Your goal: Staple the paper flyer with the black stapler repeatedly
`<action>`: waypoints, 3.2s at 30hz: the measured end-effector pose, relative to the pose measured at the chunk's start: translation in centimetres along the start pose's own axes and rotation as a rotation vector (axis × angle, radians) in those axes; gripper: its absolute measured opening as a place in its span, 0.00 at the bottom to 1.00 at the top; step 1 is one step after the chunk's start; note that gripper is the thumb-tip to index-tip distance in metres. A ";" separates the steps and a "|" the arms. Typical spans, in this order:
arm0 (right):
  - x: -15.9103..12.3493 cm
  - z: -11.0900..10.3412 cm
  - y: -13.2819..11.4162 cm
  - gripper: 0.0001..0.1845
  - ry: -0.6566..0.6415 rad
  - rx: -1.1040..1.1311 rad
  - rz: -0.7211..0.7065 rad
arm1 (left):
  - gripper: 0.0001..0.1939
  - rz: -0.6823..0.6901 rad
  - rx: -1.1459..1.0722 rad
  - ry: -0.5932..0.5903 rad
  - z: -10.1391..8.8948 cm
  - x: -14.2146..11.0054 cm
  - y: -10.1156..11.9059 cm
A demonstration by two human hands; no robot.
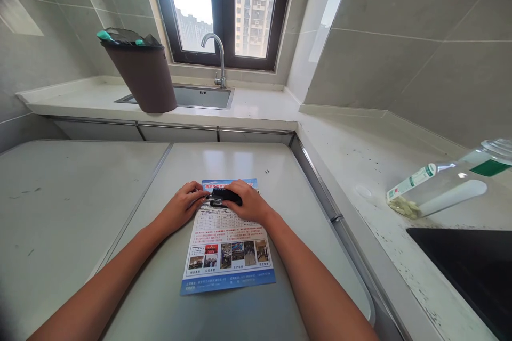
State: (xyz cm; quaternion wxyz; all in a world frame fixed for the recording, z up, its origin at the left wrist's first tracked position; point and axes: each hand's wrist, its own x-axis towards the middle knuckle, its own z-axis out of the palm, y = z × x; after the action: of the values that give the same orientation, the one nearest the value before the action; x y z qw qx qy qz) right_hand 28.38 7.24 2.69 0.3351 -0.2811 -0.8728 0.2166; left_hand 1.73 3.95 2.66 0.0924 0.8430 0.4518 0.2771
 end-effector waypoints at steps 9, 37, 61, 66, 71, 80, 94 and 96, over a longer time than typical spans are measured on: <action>0.0 0.0 0.0 0.20 0.005 -0.002 0.002 | 0.13 0.004 0.013 -0.016 0.2 0.1 0.0; 0.3 -0.8 -2.3 0.19 0.094 0.250 -0.007 | 0.13 -0.043 -0.309 0.089 -2.5 -0.3 -0.2; -0.1 -3.6 -1.0 0.13 -0.053 0.070 0.350 | 0.12 -0.254 -0.339 0.259 -1.2 0.5 -0.2; -1.6 -7.2 1.3 0.12 -0.074 0.066 0.416 | 0.15 -0.319 -0.378 0.270 -1.0 0.7 -0.7; -2.8 -8.9 2.6 0.13 -0.088 0.131 0.456 | 0.17 -0.367 -0.401 0.276 -1.2 0.6 -0.6; -4.0 -8.7 6.4 0.32 0.454 0.141 0.532 | 0.18 -0.382 -0.459 0.302 -1.4 0.7 -0.8; -4.6 -7.6 11.2 0.15 0.209 -0.297 0.331 | 0.18 -0.525 -0.903 0.373 -1.7 0.4 -1.5; -4.4 -7.2 11.8 0.17 0.139 -0.318 0.327 | 0.16 -0.532 -1.088 0.355 -2.2 0.4 -1.5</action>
State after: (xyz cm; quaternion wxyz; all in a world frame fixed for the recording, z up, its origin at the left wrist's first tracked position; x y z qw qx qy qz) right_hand 40.23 14.66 -1.15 0.3066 -0.4822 -0.8135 0.1081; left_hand -0.36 4.89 4.05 0.4971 0.4756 0.4488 0.5703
